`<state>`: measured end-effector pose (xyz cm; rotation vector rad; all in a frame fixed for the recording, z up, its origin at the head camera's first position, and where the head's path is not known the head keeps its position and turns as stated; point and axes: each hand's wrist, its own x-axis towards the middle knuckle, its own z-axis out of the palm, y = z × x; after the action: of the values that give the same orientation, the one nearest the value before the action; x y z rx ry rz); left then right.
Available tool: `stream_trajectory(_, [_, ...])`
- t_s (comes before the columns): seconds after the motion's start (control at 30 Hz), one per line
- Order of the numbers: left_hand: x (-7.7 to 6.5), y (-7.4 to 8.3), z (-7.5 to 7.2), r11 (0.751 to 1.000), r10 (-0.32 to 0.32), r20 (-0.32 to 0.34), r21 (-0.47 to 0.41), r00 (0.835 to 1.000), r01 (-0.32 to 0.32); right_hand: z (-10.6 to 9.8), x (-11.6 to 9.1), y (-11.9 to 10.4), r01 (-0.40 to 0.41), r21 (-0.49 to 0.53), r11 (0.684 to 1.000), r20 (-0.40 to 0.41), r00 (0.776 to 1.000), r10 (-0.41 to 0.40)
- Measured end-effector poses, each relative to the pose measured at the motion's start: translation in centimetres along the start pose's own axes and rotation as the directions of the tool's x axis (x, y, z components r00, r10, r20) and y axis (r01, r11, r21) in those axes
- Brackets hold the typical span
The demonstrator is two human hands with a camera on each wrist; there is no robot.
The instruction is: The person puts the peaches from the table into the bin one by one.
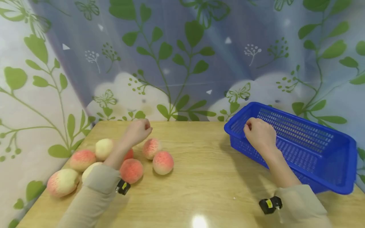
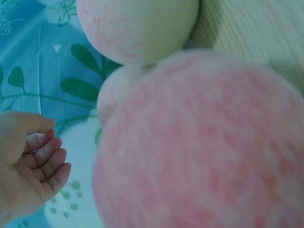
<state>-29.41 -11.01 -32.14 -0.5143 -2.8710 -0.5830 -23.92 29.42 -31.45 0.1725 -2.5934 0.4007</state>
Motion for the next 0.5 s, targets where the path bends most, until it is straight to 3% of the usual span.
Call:
stream_trajectory(0.37, [1.0, 3.2, 0.8, 0.997, 0.075, -0.040, -0.030, 0.996, -0.076, -3.4, -1.2, 2.6, -0.069, -0.058, 0.996, 0.028, 0.997, 0.071])
stream_trajectory(0.5, [1.5, 4.7, 1.3, 0.992, 0.111, -0.066, -0.047, 0.992, -0.114, -4.7, -1.8, 3.9, -0.111, -0.060, 0.992, 0.078, 0.990, 0.116])
